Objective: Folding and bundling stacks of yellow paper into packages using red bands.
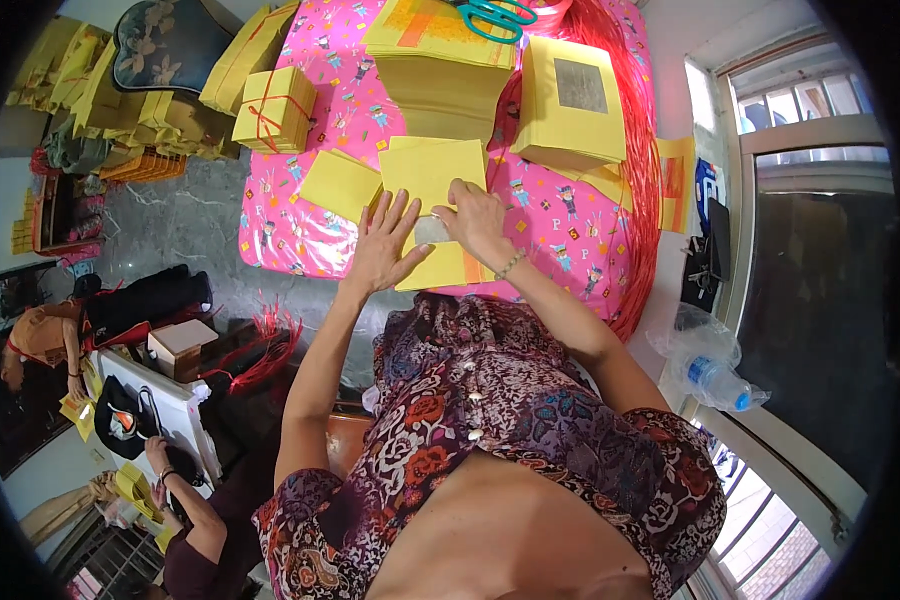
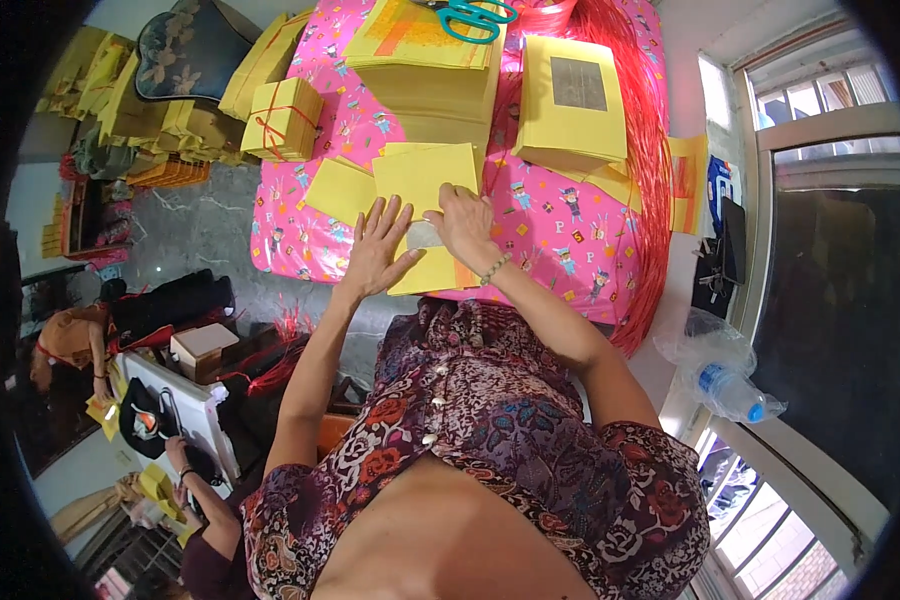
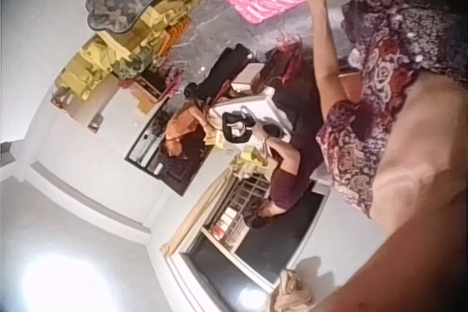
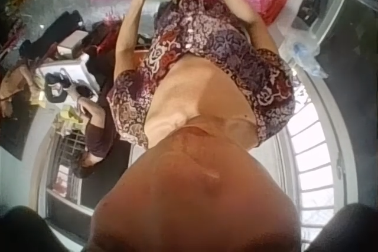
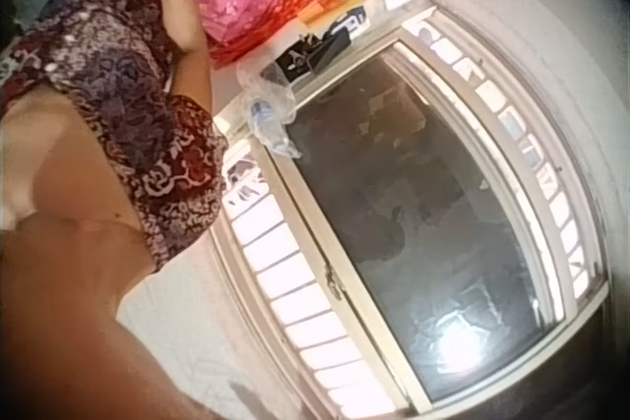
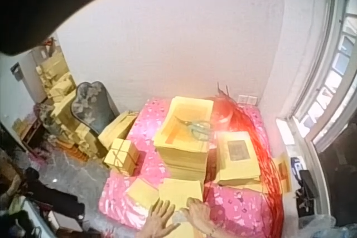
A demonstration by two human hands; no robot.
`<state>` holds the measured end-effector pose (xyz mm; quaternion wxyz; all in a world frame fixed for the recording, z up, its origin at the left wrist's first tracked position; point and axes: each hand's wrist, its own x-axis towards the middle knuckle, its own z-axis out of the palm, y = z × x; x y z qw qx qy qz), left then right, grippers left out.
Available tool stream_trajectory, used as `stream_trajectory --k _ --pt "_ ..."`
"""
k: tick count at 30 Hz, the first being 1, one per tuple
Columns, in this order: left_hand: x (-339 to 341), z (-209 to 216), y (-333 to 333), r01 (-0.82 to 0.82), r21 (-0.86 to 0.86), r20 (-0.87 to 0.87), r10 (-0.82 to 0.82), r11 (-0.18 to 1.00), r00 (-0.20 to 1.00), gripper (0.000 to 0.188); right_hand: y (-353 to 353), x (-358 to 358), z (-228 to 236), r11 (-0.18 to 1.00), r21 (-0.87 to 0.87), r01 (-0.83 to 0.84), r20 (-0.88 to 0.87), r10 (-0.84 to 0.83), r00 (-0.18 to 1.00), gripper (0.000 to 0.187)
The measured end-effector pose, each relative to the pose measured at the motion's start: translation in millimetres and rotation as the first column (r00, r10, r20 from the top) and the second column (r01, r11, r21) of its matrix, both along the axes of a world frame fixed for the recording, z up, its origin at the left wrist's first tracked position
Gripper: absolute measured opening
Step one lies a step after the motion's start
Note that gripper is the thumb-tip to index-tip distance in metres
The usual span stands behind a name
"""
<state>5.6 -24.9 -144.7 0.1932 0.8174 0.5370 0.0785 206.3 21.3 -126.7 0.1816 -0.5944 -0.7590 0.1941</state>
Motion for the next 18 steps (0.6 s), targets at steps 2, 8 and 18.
stream_trajectory --k 2,8,18 --pt "1 0 0 0.004 -0.004 0.003 -0.004 1.000 1.000 0.074 1 -1 0 0.996 -0.082 0.021 -0.040 -0.024 0.999 0.035" --pt "0 -1 1 0.000 -0.010 0.038 0.001 1.000 0.999 0.073 5 2 -6 0.995 -0.100 -0.016 -0.023 0.014 1.000 0.039" --pt "7 0 7 -0.335 0.126 0.433 0.252 0.934 0.865 0.051 5 23 -18 0.937 0.231 -0.261 -0.002 0.269 0.963 0.039"
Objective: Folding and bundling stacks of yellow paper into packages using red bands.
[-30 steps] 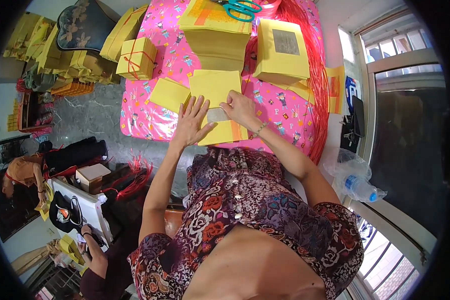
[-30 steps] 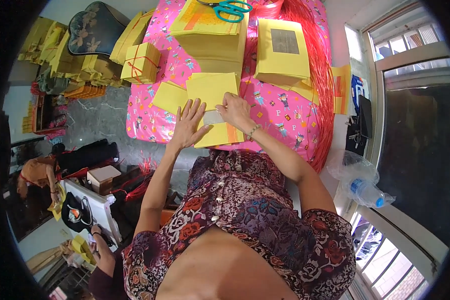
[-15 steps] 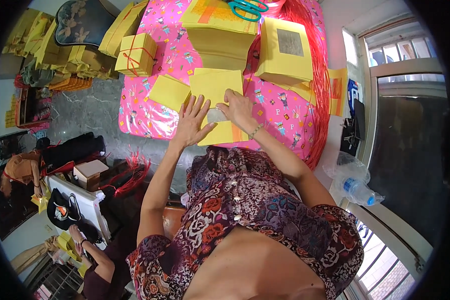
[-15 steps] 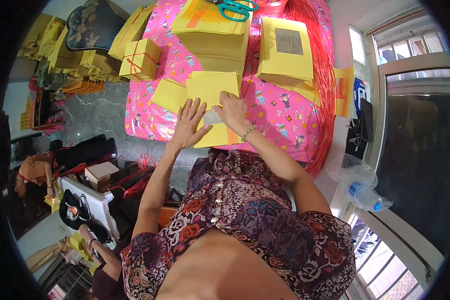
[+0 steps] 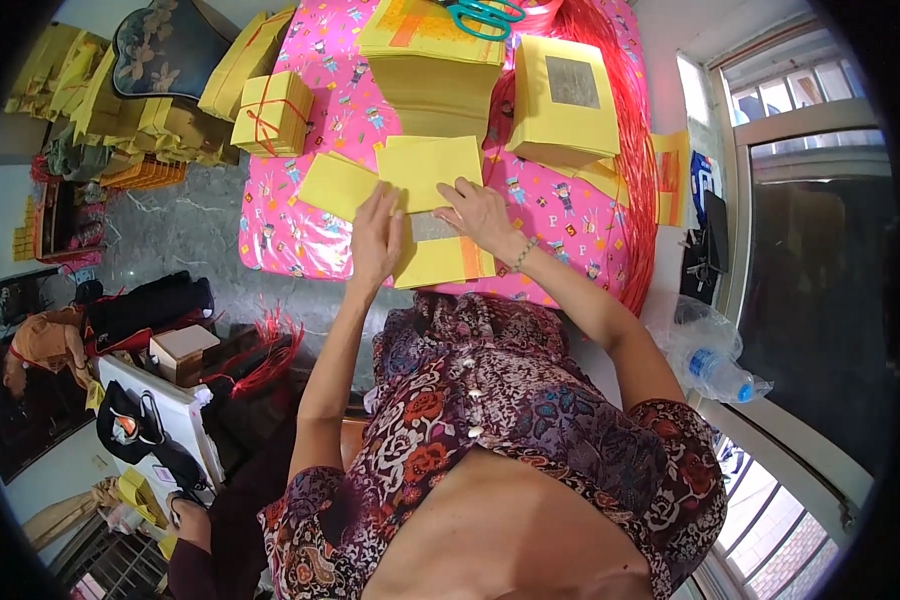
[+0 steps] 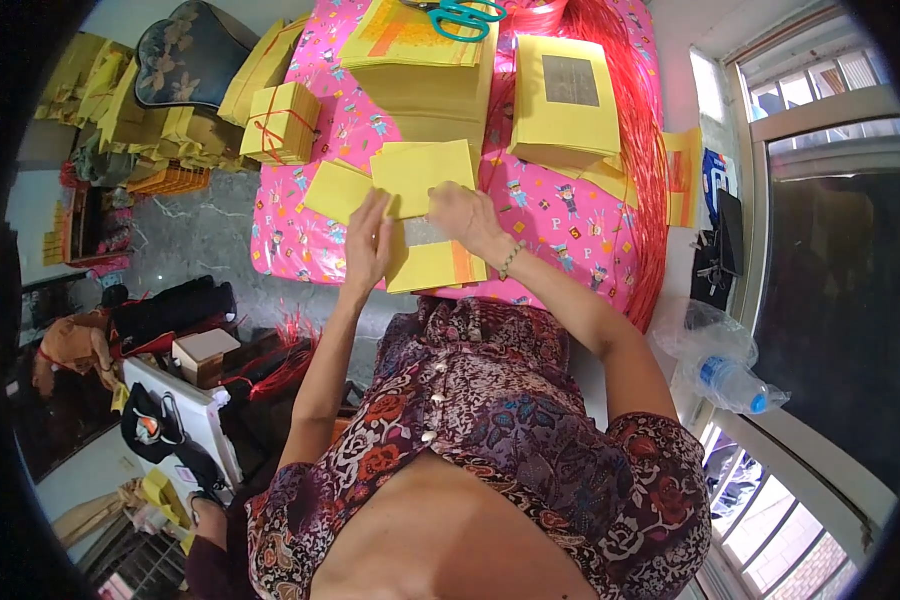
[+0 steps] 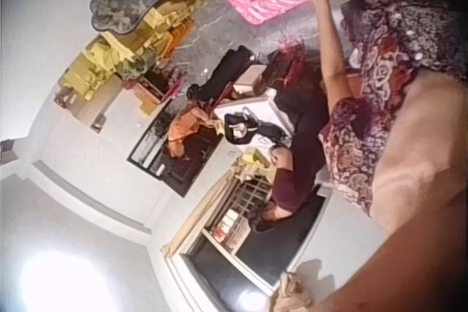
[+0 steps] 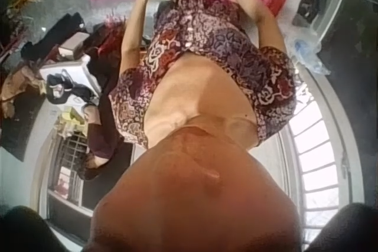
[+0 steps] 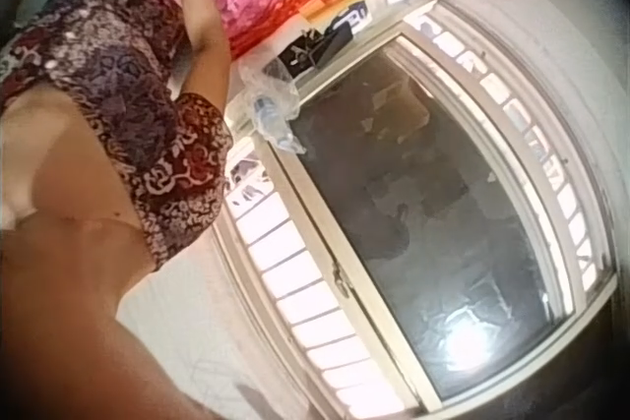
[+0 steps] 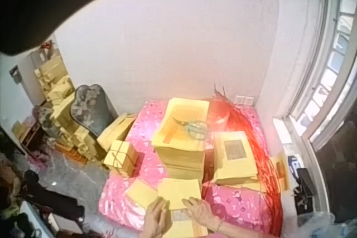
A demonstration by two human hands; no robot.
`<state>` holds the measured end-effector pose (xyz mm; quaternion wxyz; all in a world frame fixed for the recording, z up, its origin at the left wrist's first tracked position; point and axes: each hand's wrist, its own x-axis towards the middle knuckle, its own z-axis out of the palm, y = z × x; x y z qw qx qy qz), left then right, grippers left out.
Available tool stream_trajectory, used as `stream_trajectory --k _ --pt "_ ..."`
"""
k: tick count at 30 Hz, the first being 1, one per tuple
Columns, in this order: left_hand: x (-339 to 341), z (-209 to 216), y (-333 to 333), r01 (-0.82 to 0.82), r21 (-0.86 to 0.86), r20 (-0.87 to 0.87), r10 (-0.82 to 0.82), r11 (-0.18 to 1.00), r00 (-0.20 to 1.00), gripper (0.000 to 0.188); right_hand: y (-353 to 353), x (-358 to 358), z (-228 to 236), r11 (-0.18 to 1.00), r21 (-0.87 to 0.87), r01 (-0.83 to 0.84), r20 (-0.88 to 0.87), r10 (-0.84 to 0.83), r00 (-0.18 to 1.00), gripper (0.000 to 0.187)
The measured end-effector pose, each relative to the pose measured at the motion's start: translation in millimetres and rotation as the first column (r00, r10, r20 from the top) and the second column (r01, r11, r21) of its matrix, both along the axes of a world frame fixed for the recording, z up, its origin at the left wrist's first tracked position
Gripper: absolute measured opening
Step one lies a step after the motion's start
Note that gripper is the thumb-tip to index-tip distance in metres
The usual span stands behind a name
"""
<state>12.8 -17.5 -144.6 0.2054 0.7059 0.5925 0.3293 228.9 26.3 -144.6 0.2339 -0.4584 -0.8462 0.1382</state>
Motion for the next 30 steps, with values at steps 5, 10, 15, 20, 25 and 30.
stream_trajectory --k 5,10,15,20,25,30 --pt "14 18 14 -0.320 -0.068 -0.094 0.313 0.945 0.945 0.046 5 4 -2 0.981 0.191 -0.042 0.043 0.034 0.999 0.029" --pt "15 -1 24 -0.300 -0.323 0.393 0.416 0.897 0.820 0.052 3 3 5 0.988 0.153 -0.002 -0.015 0.004 1.000 0.033" --pt "24 0 19 -0.237 -0.368 0.688 0.435 0.899 0.581 0.054 -12 12 17 0.914 0.152 0.376 -0.202 -0.344 0.917 0.058" --pt "60 19 4 -0.022 -0.353 0.809 0.317 0.935 0.494 0.057 -21 54 -2 0.696 -0.718 -0.024 -0.673 -0.684 0.282 0.053" --pt "74 25 -18 0.142 -0.272 0.804 0.143 0.952 0.577 0.056 -50 118 -14 0.710 -0.701 0.063 -0.687 -0.696 0.209 0.044" --pt "40 38 -39 0.070 -0.200 0.259 -0.016 0.977 0.966 0.037 -84 184 -91 0.565 -0.787 0.248 -0.537 -0.825 0.175 0.044"
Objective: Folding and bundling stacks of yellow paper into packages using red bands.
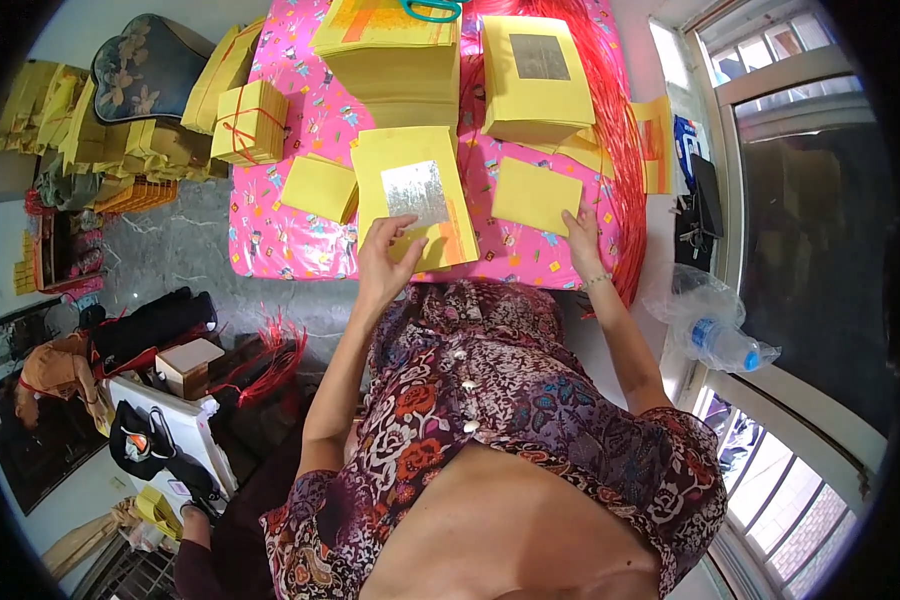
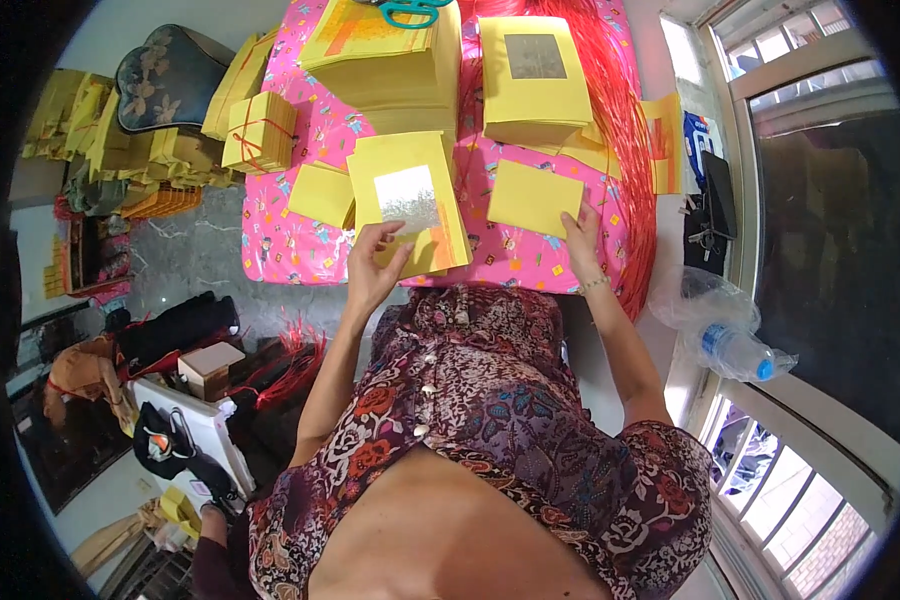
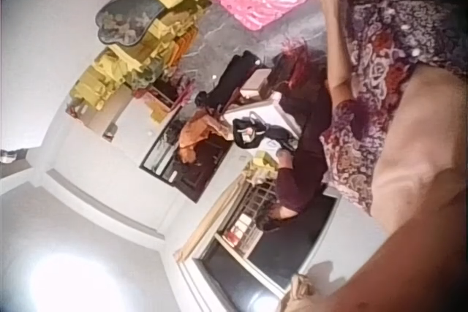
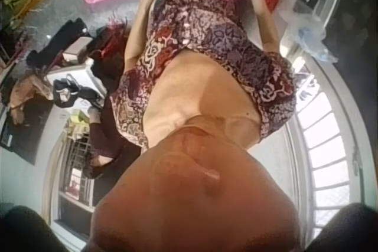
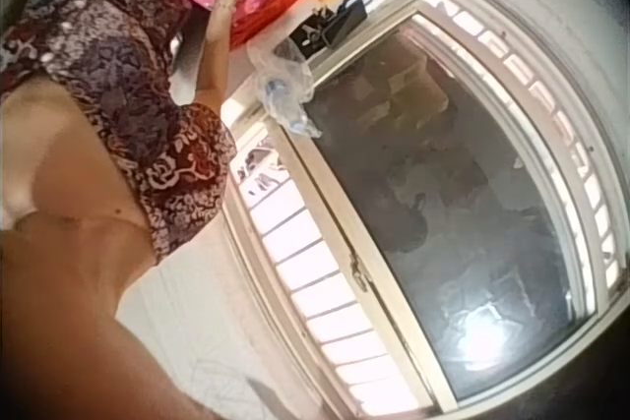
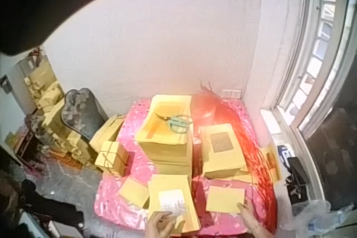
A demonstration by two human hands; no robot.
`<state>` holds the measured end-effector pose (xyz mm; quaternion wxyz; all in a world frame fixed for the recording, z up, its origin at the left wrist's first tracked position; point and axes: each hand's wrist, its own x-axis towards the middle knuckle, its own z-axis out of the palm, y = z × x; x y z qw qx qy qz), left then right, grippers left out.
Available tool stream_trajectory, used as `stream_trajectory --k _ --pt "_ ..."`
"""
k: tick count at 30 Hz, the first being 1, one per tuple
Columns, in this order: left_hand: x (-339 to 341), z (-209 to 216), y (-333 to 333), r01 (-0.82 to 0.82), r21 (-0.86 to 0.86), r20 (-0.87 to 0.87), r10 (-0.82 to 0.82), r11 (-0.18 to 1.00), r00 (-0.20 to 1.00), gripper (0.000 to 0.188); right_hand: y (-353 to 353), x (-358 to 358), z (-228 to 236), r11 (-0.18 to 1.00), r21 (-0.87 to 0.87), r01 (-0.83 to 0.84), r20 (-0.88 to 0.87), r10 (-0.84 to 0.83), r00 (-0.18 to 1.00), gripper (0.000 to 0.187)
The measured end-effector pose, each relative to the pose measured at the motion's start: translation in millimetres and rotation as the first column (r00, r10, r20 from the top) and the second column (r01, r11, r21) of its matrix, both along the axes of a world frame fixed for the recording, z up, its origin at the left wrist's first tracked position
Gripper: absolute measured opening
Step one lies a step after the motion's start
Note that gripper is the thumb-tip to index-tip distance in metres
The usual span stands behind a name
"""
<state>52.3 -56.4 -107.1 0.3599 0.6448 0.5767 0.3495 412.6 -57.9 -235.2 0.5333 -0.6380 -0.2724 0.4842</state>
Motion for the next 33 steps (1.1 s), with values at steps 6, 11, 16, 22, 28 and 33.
stream_trajectory --k 6,11,16,22,28,33 --pt "-10 8 -13 0.219 0.102 -0.280 -0.183 0.970 0.942 0.039 -19 25 -61 0.997 -0.072 0.034 0.353 -0.007 0.936 0.043" --pt "-18 -6 -20 0.271 0.122 -0.376 -0.208 0.955 0.903 0.041 -8 -6 -16 0.998 -0.064 0.029 0.955 0.052 0.293 0.040" --pt "-22 -8 -16 0.315 0.093 -0.359 -0.263 0.945 0.896 0.036 8 -60 59 0.861 0.136 -0.490 0.681 0.279 0.678 0.025" --pt "-24 -4 -6 0.269 0.062 -0.202 -0.252 0.961 0.947 0.020 6 -119 125 0.464 0.110 -0.879 0.808 0.473 0.351 0.023" --pt "-23 -9 -1 0.245 -0.080 -0.150 -0.255 0.966 0.955 0.018 10 -122 118 0.422 0.019 -0.906 0.797 0.541 0.268 0.018" --pt "-23 -10 2 0.236 -0.111 -0.119 -0.249 0.965 0.961 0.017 13 -123 115 0.472 -0.012 -0.882 0.707 0.627 0.326 0.017"
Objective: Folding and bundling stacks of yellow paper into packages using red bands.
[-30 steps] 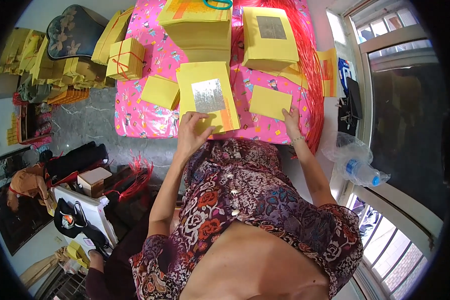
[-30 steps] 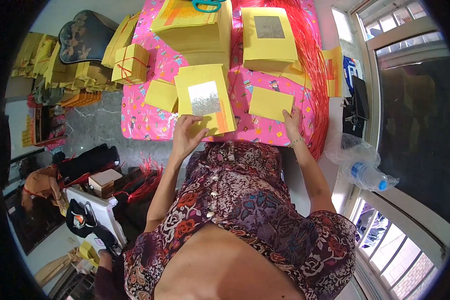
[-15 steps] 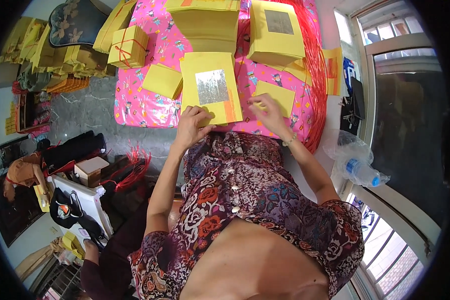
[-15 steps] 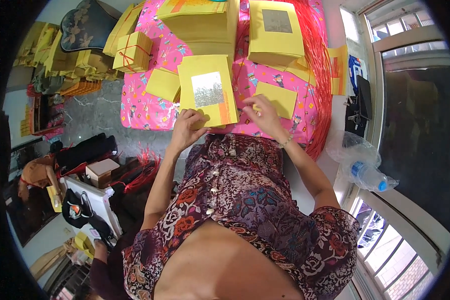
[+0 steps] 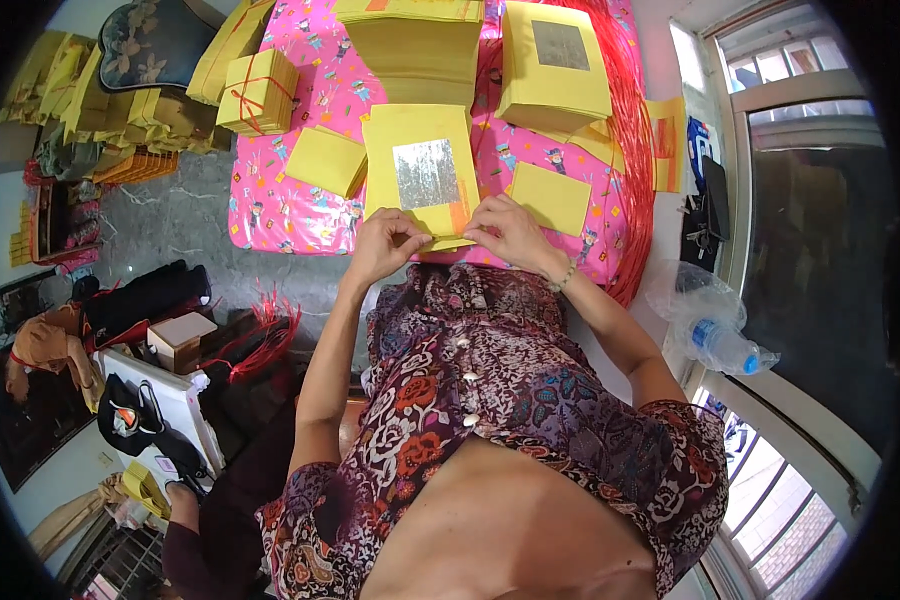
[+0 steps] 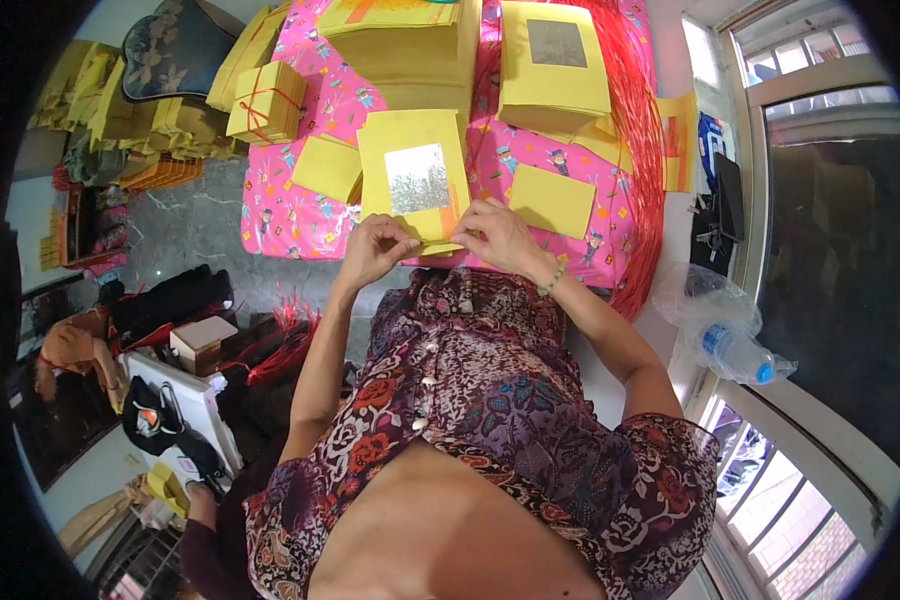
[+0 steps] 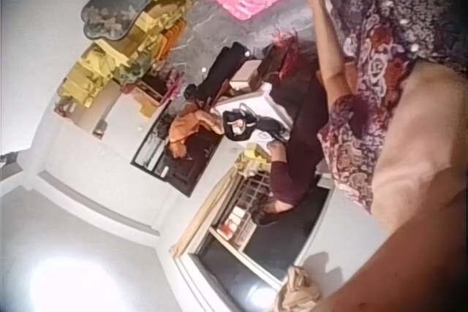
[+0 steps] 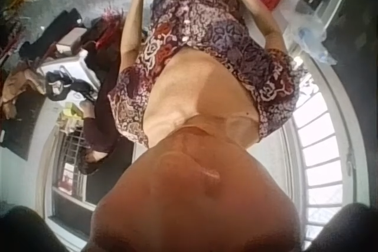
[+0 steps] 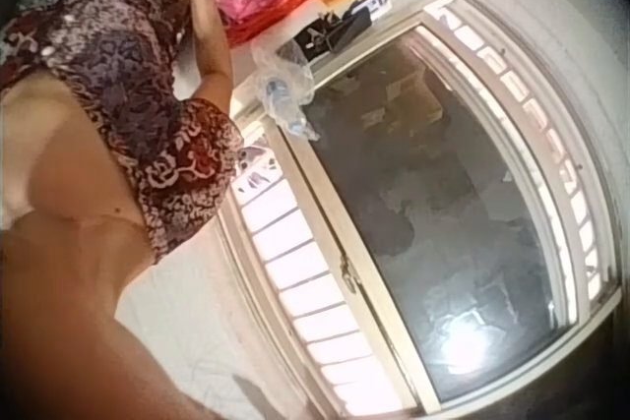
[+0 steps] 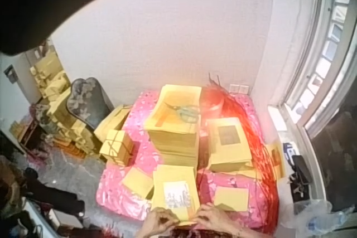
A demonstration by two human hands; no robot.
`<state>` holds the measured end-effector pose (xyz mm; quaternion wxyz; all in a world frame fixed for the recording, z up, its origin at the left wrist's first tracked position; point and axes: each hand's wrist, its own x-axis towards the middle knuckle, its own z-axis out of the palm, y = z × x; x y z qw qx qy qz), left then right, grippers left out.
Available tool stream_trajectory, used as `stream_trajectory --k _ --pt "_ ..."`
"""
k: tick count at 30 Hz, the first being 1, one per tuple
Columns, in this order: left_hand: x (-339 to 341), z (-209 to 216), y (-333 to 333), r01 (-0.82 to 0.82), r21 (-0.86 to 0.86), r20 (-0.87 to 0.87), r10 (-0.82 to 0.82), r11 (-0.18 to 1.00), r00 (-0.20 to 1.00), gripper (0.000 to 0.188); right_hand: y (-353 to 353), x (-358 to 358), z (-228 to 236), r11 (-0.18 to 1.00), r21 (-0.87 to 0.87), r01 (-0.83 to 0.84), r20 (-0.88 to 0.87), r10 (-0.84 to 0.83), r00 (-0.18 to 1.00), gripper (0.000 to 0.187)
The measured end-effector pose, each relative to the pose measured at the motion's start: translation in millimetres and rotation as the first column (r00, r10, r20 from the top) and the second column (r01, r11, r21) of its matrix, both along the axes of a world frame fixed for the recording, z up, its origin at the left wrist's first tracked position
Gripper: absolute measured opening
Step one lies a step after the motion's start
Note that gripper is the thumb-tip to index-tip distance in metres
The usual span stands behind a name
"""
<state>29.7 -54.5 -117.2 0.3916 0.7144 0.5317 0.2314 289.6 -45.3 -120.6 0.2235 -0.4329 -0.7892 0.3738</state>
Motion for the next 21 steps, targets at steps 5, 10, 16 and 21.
stream_trajectory --k 5,10,16,21 --pt "0 -1 2 -0.006 -0.023 0.005 0.006 1.000 1.000 0.017 0 -2 1 0.999 -0.026 0.022 -0.008 -0.022 1.000 0.018" --pt "1 3 3 -0.012 -0.075 -0.019 0.010 0.997 1.000 0.017 1 -1 -2 0.999 -0.044 0.028 -0.014 -0.029 0.999 0.017" --pt "0 9 1 -0.062 -0.139 0.012 0.065 0.988 0.998 0.019 3 -8 10 0.981 0.194 -0.010 0.064 -0.002 0.998 0.015" --pt "15 32 -10 -0.140 0.465 -0.037 0.177 0.874 0.984 0.027 30 -11 20 0.977 0.198 0.073 0.037 -0.082 0.996 0.016"
